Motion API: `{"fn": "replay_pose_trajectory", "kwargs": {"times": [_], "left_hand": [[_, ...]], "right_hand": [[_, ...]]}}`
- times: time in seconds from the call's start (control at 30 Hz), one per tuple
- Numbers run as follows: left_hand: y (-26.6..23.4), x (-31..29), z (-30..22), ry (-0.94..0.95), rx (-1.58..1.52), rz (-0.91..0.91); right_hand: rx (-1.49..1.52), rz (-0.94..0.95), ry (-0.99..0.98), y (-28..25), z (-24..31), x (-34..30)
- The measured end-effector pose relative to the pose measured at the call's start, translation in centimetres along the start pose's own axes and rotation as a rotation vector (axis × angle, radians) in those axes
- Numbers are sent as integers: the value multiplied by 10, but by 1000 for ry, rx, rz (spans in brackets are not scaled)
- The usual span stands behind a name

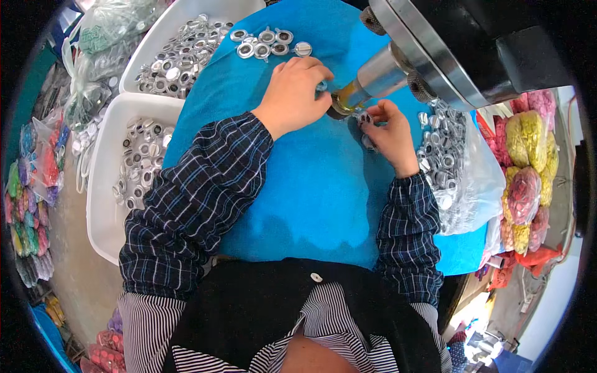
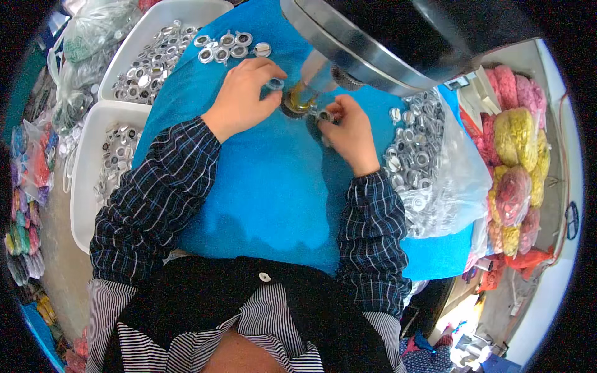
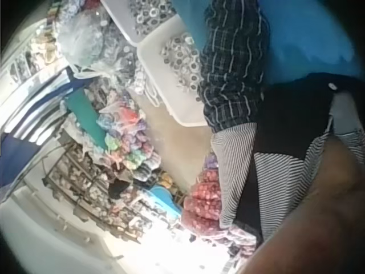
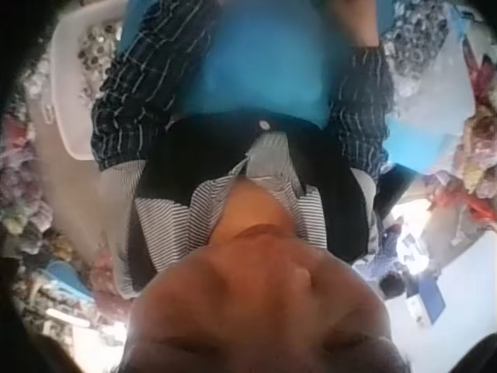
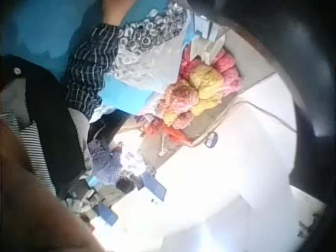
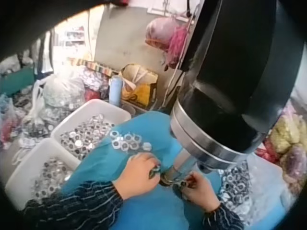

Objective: Assembling small metal components using a manual press machine at a workstation.

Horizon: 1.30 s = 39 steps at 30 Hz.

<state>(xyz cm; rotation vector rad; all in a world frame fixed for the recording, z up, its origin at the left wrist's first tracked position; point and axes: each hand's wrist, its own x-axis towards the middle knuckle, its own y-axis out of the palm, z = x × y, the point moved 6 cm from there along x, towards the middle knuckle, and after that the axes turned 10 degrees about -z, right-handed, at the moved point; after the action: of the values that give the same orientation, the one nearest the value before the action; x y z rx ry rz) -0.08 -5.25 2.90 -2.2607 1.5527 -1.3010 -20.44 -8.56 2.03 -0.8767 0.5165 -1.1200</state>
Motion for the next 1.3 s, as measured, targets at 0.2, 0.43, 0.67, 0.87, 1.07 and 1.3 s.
{"fn": "replay_pose_trajectory", "kwargs": {"times": [0.2, 0.43, 0.67, 0.87, 1.07, 1.3], "left_hand": [[6, 0, -23, 211, -11, -9], [-4, 7, -3, 27, -7, -101], [-8, 4, -1, 16, 42, -169], [-4, 3, -5, 97, -75, -117], [4, -3, -29, 303, -12, -69], [-9, 6, 3, -24, -57, -147]], "right_hand": [[633, -252, 87, -6, -1, 5], [565, -338, -22, 7, 28, 4], [-139, -373, -474, -24, 49, -15], [-7, -8, 81, -19, 4, -14], [1092, -29, 89, -9, 2, -5], [791, -145, 38, 18, 21, 5]]}}
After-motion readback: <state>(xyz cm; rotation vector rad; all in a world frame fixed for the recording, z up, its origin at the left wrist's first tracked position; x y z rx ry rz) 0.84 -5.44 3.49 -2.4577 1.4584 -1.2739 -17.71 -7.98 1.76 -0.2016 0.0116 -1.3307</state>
